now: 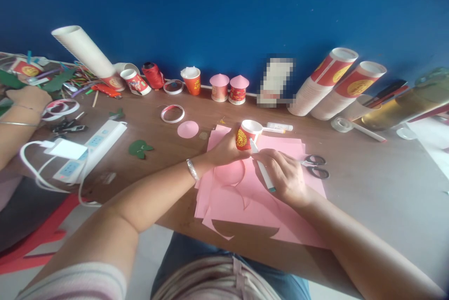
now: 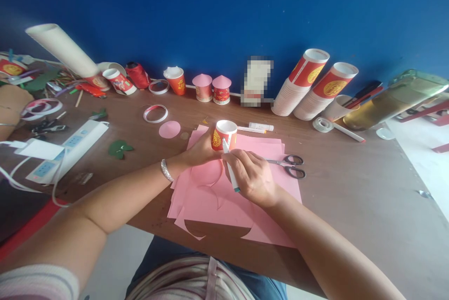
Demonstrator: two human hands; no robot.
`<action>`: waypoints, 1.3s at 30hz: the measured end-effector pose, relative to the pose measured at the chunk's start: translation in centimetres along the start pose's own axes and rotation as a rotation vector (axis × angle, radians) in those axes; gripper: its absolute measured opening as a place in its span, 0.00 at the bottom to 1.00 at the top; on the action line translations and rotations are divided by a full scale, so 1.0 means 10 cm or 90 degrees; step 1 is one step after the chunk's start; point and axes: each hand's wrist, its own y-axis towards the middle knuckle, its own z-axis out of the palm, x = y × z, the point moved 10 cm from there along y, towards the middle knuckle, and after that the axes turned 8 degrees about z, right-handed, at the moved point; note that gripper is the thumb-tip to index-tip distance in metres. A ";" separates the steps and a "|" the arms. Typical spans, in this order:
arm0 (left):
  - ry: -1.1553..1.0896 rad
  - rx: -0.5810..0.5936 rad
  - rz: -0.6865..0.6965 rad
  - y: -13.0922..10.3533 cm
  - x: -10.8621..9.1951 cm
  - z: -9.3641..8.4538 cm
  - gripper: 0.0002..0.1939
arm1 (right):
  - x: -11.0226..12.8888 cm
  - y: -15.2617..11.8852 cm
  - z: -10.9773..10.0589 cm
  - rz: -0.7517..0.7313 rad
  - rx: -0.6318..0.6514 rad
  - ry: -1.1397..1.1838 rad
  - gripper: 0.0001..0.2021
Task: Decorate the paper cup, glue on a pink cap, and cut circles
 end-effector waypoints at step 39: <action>0.002 -0.025 0.013 0.01 -0.03 -0.03 0.30 | 0.07 0.00 0.07 -0.023 0.010 -0.019 0.14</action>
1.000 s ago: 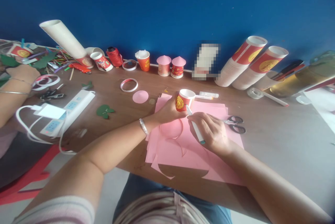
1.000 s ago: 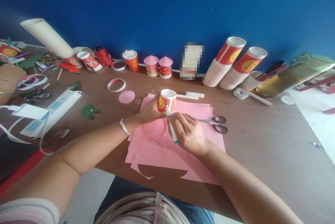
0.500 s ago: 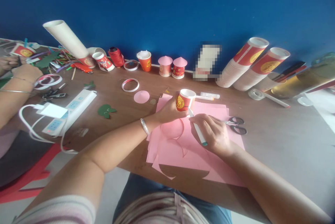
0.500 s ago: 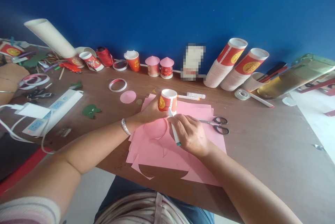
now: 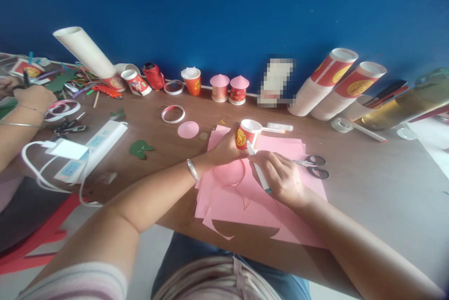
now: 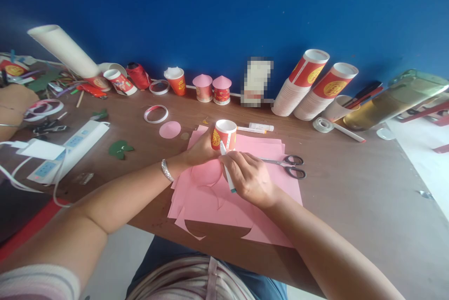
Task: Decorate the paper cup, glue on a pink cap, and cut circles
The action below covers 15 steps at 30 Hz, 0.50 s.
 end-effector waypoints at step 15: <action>-0.024 -0.020 -0.033 -0.02 0.00 -0.01 0.27 | 0.00 -0.02 0.02 0.005 0.012 -0.015 0.14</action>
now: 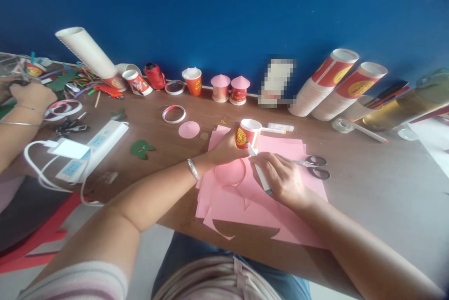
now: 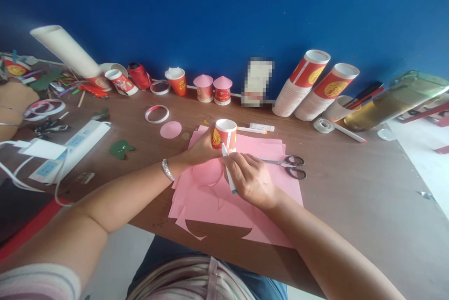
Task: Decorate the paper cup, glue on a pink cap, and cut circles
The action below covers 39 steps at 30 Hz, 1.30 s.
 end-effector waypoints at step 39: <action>-0.389 0.018 -0.072 0.02 -0.02 0.04 0.27 | -0.89 -0.24 0.38 0.429 -0.065 0.331 0.12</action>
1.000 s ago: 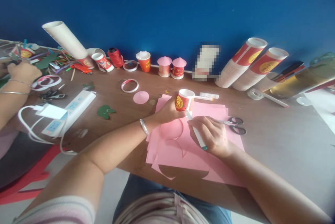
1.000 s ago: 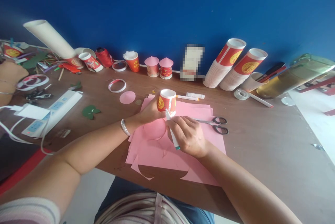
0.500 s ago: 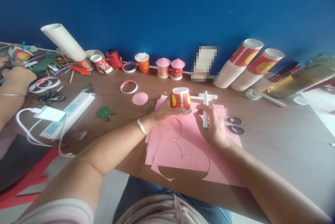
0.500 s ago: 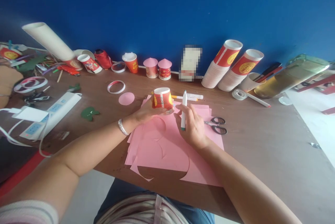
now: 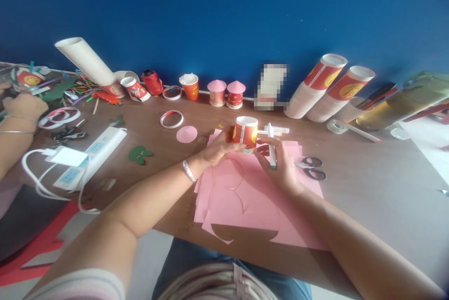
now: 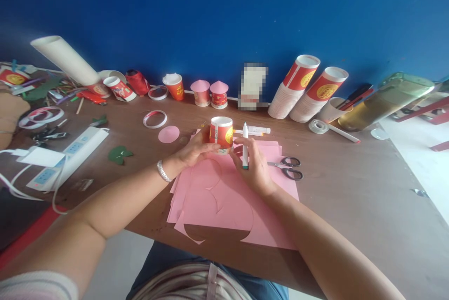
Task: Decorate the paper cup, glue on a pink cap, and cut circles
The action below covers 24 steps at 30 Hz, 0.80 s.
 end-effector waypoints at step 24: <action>0.065 0.010 -0.004 -0.01 0.05 0.04 0.24 | 0.26 -0.10 0.01 -0.148 -0.014 -0.104 0.14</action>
